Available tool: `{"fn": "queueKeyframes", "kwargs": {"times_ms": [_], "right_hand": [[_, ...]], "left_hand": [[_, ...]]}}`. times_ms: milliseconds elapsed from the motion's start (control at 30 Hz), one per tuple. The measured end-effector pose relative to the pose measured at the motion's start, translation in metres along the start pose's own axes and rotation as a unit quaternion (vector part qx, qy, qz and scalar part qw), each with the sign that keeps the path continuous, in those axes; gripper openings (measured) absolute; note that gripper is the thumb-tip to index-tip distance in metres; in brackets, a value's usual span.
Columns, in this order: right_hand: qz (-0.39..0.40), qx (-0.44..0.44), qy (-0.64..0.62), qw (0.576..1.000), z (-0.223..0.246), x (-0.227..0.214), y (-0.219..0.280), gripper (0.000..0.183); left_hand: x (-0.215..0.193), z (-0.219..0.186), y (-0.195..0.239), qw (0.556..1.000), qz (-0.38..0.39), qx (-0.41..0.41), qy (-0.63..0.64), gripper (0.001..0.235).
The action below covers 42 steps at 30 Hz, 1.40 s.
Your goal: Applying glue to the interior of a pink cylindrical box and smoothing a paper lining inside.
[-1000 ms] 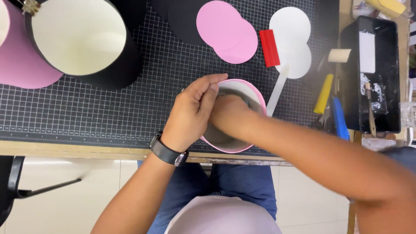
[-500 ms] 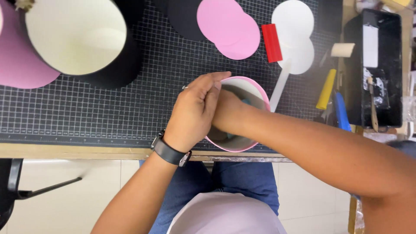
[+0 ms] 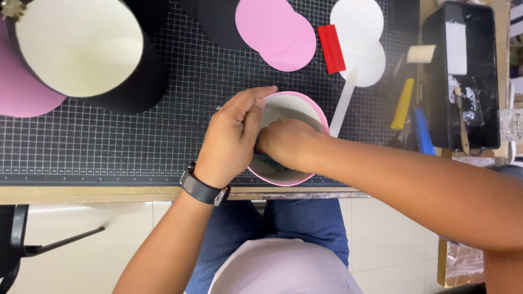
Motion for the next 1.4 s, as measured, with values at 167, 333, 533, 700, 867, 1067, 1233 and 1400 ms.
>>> {"fn": "queueKeyframes", "kwargs": {"times_ms": [167, 333, 533, 700, 867, 1067, 1233, 1400], "right_hand": [[-0.131, -0.014, 0.049, 0.99, -0.004, 0.009, -0.02, 0.022], [-0.139, 0.065, 0.148, 0.977, 0.003, 0.0, -0.026, 0.029], [-0.147, 0.101, 0.067, 0.982, -0.015, 0.001, -0.026, 0.04], [-0.098, -0.111, 0.083, 0.985, 0.006, 0.004, -0.014, 0.025], [-0.129, -0.084, 0.114, 0.981, 0.012, 0.003, -0.003, 0.023], [0.004, 0.147, 0.15, 0.978, 0.009, -0.014, 0.007, 0.063], [0.004, 0.169, 0.093, 0.981, -0.009, 0.004, -0.011, 0.087], [-0.297, 0.039, 0.041, 0.953, 0.021, -0.025, 0.009, 0.027]], "left_hand": [[0.003, -0.004, -0.002, 1.0, 0.009, 0.0, -0.004, 0.034], [0.004, -0.006, -0.003, 1.0, 0.017, -0.016, 0.001, 0.035], [0.005, -0.006, -0.005, 0.999, 0.021, -0.032, 0.003, 0.035], [0.006, -0.005, -0.003, 0.999, 0.023, -0.044, -0.002, 0.034], [0.006, -0.004, -0.003, 0.998, 0.026, -0.052, -0.008, 0.035], [0.008, -0.006, -0.001, 0.999, 0.032, -0.04, -0.009, 0.035], [0.008, -0.005, -0.001, 0.998, 0.029, -0.046, -0.006, 0.035], [0.005, -0.009, -0.002, 0.999, 0.004, -0.031, 0.017, 0.031]]}}
Point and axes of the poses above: each hand's wrist, its own y-axis away from the middle knuckle, its own x-axis out of the palm, z = x × y, the point moved 6 cm from there along -y, towards the middle knuckle, and after that the axes turned 12 degrees about -y, right-handed, at the moved point
